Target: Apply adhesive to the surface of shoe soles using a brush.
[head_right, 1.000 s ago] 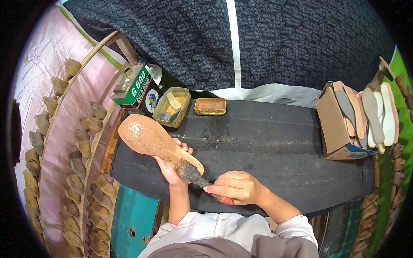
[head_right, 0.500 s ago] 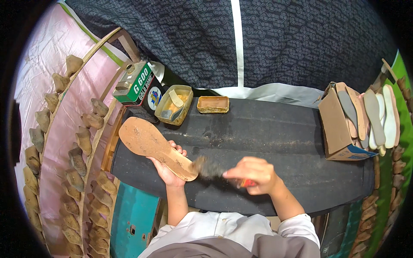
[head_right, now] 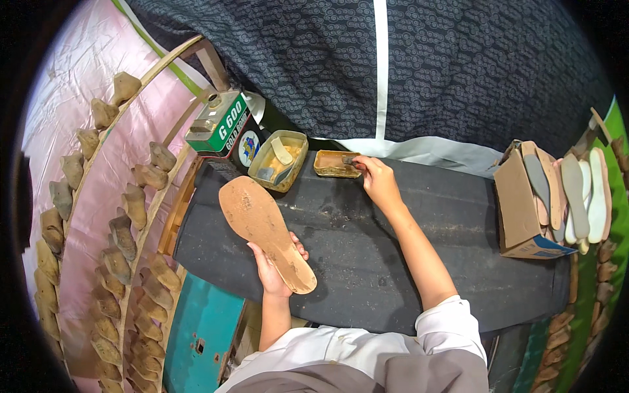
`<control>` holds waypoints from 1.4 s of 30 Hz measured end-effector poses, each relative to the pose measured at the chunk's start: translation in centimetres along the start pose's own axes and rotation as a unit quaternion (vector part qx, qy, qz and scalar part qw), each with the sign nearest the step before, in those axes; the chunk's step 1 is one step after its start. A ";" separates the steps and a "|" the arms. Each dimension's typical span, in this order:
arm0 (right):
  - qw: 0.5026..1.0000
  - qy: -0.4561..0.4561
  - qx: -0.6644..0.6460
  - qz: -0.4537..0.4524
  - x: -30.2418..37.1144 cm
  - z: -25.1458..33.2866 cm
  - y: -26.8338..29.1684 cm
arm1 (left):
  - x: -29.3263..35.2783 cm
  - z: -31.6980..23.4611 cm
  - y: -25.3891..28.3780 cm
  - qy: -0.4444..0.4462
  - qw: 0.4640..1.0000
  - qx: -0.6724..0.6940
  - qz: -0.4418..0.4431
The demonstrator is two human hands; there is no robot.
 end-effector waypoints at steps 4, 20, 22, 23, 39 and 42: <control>1.000 -0.016 -0.004 0.008 0.5 -0.3 -1.0 | 0.1 -0.3 0.8 -0.007 1.000 -0.009 -0.019; 0.998 -0.032 -0.039 -0.030 0.4 2.0 1.6 | -1.0 0.5 0.9 0.013 1.000 -0.011 -0.014; 0.996 -0.030 -0.068 -0.058 0.4 4.0 2.7 | -1.1 0.5 0.9 -0.004 1.000 -0.011 -0.008; 0.991 -0.039 -0.110 -0.069 0.7 5.2 3.3 | -1.2 0.5 0.9 -0.005 1.000 -0.010 -0.010; 0.938 0.249 -0.203 0.132 5.2 16.6 6.0 | -2.1 -0.4 1.7 -0.060 0.995 0.013 -0.073; 0.923 0.225 -0.233 0.208 5.4 16.8 6.2 | -1.8 -1.1 1.2 -0.062 0.996 0.021 -0.052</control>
Point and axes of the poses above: each hand's wrist, its own x-axis away from the middle knuckle, its own y-axis out of the back of the hand, z = x × y, the point moved 4 cm from there along -x, towards the middle knuckle, and after that the axes turned 7 degrees about y, right-handed, at the moved point
